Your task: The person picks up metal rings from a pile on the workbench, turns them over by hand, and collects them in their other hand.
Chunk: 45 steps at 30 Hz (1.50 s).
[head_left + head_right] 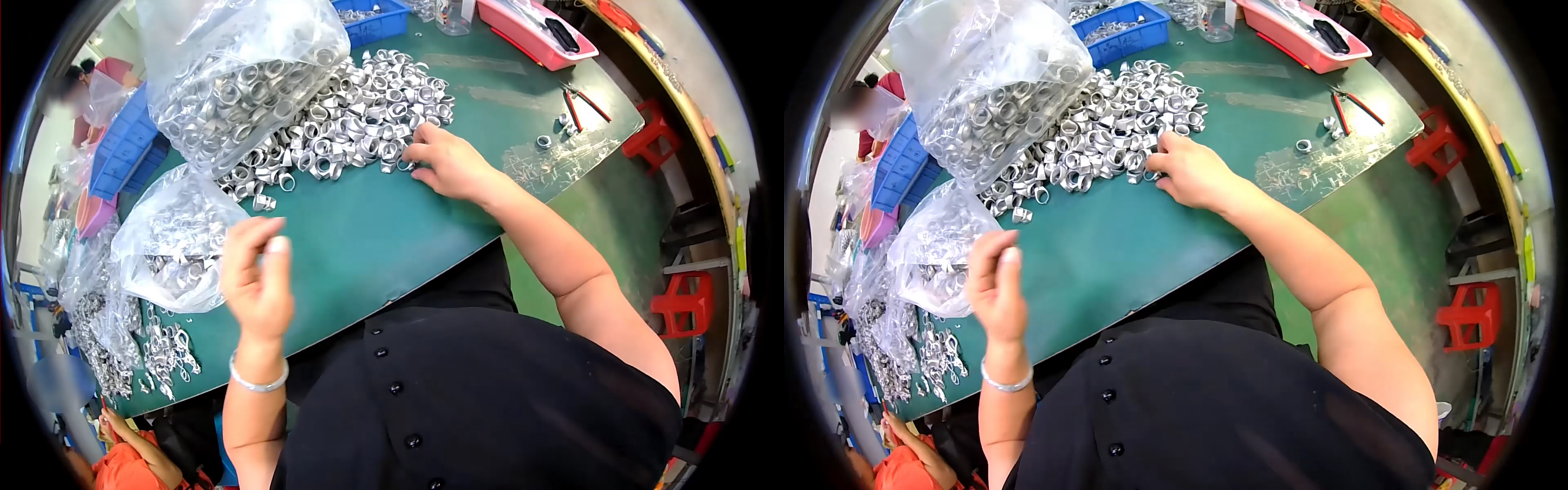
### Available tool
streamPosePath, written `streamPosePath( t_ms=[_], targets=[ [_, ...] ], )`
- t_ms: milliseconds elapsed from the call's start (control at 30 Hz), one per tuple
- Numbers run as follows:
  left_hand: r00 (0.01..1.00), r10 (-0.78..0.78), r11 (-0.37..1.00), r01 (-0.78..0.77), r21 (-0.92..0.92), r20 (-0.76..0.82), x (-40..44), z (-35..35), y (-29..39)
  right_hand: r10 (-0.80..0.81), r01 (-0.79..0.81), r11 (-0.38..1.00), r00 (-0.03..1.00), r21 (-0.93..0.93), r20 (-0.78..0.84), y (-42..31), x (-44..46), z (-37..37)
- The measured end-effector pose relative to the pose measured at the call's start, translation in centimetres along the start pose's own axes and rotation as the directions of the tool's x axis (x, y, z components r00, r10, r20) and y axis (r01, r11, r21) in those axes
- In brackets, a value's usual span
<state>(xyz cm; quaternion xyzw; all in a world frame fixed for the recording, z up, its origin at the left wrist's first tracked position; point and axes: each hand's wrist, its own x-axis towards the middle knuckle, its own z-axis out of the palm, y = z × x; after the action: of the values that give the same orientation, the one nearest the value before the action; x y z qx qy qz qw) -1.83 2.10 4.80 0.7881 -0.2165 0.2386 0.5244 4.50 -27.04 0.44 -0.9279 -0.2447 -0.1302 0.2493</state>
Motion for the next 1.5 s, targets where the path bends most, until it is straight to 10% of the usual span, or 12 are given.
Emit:
streamPosePath(
  t_ms=[333, 400, 467, 567, 633, 733, 833, 933, 967, 1067, 1233, 1500],
  targets=[
    [0.798, -0.441, 0.833, 0.534, -0.142, 0.412, 0.2, 8.1, -2.8, -0.107, 0.128, 0.983, 0.983, 0.133, -0.149, 1.2, -0.2, 0.1],
    [0.74, -0.497, 0.773, 0.615, -0.156, 0.453, 1.0, 8.8, -2.8, 0.215, -0.096, 0.558, 0.976, 0.825, -0.032, 1.0, -0.3, -0.4],
    [0.716, -0.5, 0.734, 0.649, -0.2, 0.487, 1.6, 9.7, -3.1, 0.321, -0.11, -0.14, 0.935, 0.984, 0.15, 0.8, -0.7, -1.3],
    [0.689, -0.51, 0.676, 0.691, -0.256, 0.514, 2.0, 10.6, -3.2, 0.376, -0.102, -0.259, 0.905, 0.96, 0.198, 1.4, -1.0, -1.9],
    [0.696, -0.485, 0.659, 0.689, -0.302, 0.529, 1.8, 10.9, -3.6, 0.483, -0.272, 0.096, 0.854, 0.957, 0.195, 1.6, -0.9, -1.4],
    [0.689, -0.474, 0.609, 0.706, -0.362, 0.548, 1.3, 10.7, -4.0, 0.561, -0.541, 0.711, 0.821, 0.449, 0.101, 0.7, 0.1, -0.5],
    [0.668, -0.476, 0.54, 0.735, -0.41, 0.571, 1.1, 9.8, -4.5, 0.412, -0.409, 0.909, 0.911, 0.072, -0.024, 0.5, 0.5, 0.6],
    [0.653, -0.483, 0.453, 0.757, -0.471, 0.584, 1.3, 9.4, -5.2, 0.411, -0.356, 0.749, 0.911, 0.559, 0.029, 1.9, 0.2, 0.9],
    [0.646, -0.484, 0.429, 0.763, -0.483, 0.591, 1.3, 9.3, -5.3, 0.548, -0.518, 0.491, 0.809, 0.701, 0.213, 0.5, 0.3, -0.7],
    [0.628, -0.483, 0.364, 0.778, -0.513, 0.61, 1.5, 9.1, -5.4, 0.325, -0.278, 0.226, 0.925, 0.933, 0.197, 0.9, -0.9, 0.0],
    [0.607, -0.481, 0.261, 0.788, -0.558, 0.633, 1.5, 9.1, -5.8, 0.087, -0.149, -0.217, 0.981, 0.965, 0.171, -1.3, -1.3, 1.4],
    [0.535, -0.384, 0.017, 0.819, -0.574, 0.752, 1.4, 9.0, -6.0, 0.043, -0.151, -0.314, 0.984, 0.937, 0.173, -2.5, -0.9, 2.0]
  ],
)
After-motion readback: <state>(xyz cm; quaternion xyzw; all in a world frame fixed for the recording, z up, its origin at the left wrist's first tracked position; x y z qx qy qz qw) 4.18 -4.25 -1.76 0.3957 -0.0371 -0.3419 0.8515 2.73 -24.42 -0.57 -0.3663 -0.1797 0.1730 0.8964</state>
